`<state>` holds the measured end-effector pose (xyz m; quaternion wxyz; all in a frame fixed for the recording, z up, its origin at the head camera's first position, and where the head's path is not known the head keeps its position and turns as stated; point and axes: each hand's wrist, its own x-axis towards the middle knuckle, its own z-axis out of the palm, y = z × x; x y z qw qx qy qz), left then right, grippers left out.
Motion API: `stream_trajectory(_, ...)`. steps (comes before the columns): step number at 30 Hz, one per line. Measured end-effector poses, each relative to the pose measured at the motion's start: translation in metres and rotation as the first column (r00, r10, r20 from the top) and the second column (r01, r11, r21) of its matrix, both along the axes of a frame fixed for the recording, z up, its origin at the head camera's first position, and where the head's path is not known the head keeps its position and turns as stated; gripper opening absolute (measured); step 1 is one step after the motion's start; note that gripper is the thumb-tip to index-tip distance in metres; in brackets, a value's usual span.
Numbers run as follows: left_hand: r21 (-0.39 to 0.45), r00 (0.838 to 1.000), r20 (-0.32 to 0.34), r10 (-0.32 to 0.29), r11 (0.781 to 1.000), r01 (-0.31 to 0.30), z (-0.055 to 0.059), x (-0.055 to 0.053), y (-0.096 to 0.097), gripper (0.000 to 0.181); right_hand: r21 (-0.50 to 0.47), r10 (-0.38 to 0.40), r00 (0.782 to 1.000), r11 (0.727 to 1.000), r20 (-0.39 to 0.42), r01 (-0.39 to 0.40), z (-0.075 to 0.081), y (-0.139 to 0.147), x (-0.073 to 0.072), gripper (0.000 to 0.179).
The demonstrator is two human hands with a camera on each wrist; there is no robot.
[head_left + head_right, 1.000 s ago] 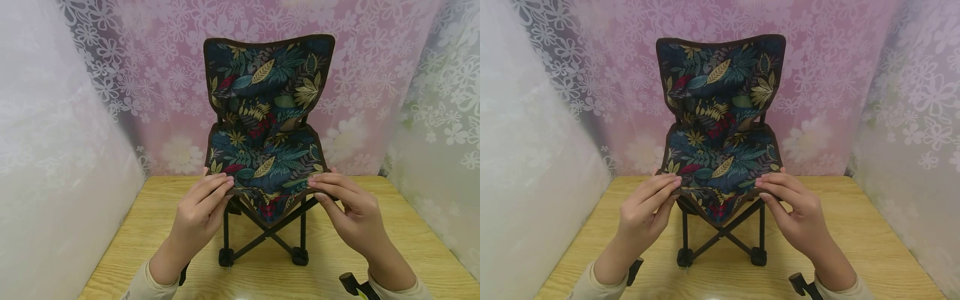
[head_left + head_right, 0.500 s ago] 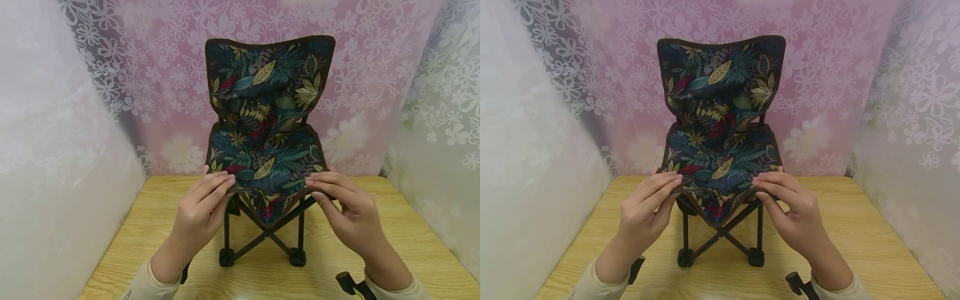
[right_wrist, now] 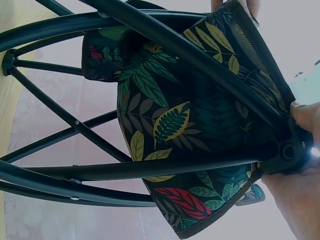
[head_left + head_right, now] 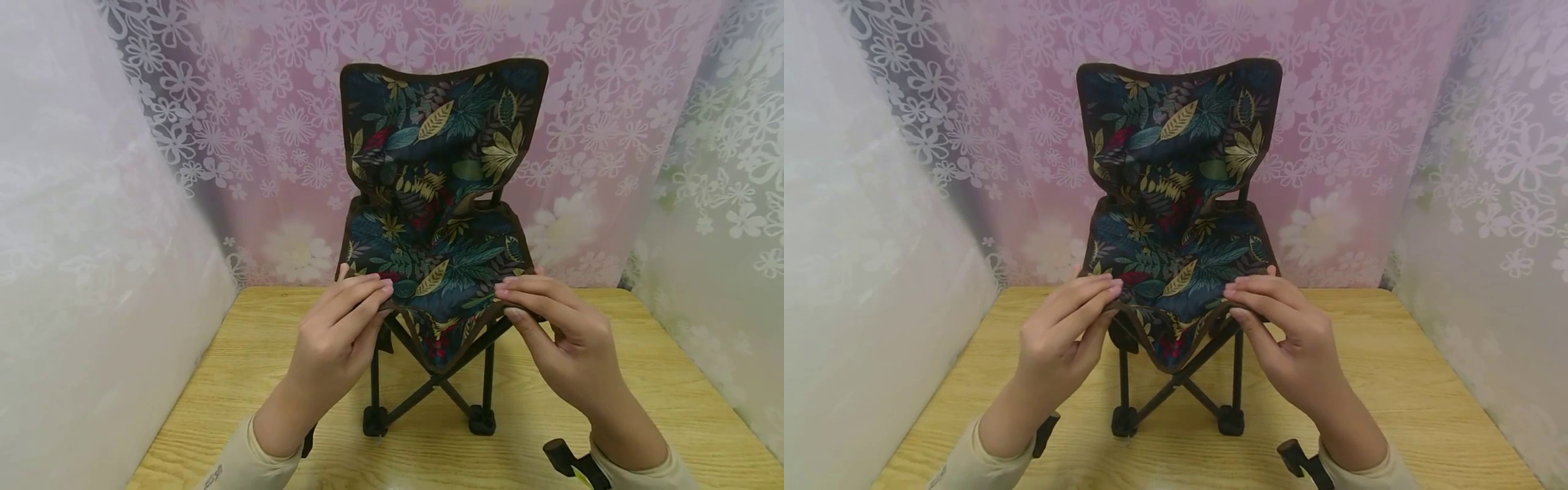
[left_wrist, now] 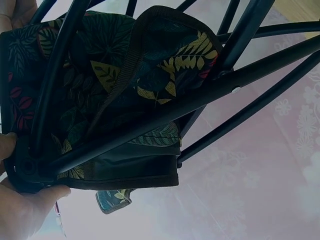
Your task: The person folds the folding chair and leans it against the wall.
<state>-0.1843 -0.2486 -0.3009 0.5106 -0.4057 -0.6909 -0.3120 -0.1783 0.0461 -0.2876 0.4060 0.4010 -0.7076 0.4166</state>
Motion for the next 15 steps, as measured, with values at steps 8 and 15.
stream_trajectory(8,0.002,1.000,0.010,0.006,1.000,-0.006,0.0042,-0.0029,0.0007,0.021,-0.007,0.014,1.000,1.000,-0.013,-0.014,0.0058,-0.0070,-0.0024,0.031)
stream_trajectory(15,0.009,1.000,0.014,0.007,1.000,-0.007,0.0052,-0.0038,0.0004,0.021,-0.008,0.010,1.000,1.000,0.002,-0.010,0.0064,-0.0087,-0.0020,0.030)
